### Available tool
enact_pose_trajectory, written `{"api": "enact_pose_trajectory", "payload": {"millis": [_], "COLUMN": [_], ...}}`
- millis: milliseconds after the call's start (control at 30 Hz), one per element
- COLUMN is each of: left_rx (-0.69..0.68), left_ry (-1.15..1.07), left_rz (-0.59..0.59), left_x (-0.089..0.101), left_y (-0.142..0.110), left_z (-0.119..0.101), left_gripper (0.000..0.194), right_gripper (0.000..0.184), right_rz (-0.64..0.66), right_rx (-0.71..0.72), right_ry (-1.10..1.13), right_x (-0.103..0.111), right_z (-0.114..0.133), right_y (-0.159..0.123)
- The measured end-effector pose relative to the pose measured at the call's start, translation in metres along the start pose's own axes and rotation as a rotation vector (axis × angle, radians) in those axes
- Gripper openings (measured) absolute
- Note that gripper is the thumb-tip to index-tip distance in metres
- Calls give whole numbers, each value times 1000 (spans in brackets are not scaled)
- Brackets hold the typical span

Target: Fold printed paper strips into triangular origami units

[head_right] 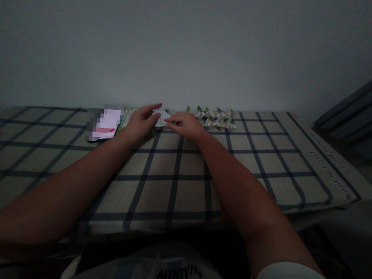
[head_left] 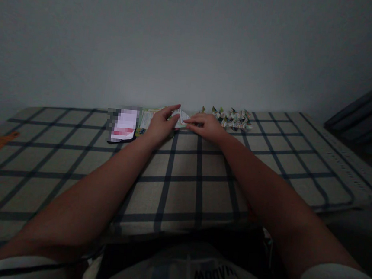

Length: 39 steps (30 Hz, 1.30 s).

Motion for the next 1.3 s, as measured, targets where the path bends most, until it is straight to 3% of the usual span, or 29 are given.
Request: {"api": "enact_pose_trajectory", "payload": {"millis": [167,333,533,800,1300], "left_rx": [-116,-127,-86,25,-177], "left_ry": [111,204,174,60,299], "left_rz": [5,17,-4,49,212], "left_x": [1,0,1,-7,-13], "left_y": [-2,-5,-5,-10,-12], "left_z": [-14,-23,-18,-10,-28], "left_gripper": [36,24,28,36,47], "right_gripper": [17,15,11,12,15], "right_rz": [-13,-45,-133,-84,-90], "right_rx": [13,44,110,84,89], "right_ry": [-3,-49,-105,-108,-26], "right_x": [1,3,8,8,5], "right_z": [2,4,7,10,1], "right_y": [0,1,2,3,-1]}}
Point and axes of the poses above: each hand's wrist, its own y-axis towards the middle knuckle, its own x-axis out of the back of the hand, z = x × y, the point moved 9 cm from there along y, towards the middle knuckle, and after that the axes turned 8 degrees about -z, right-handed, at the moved point
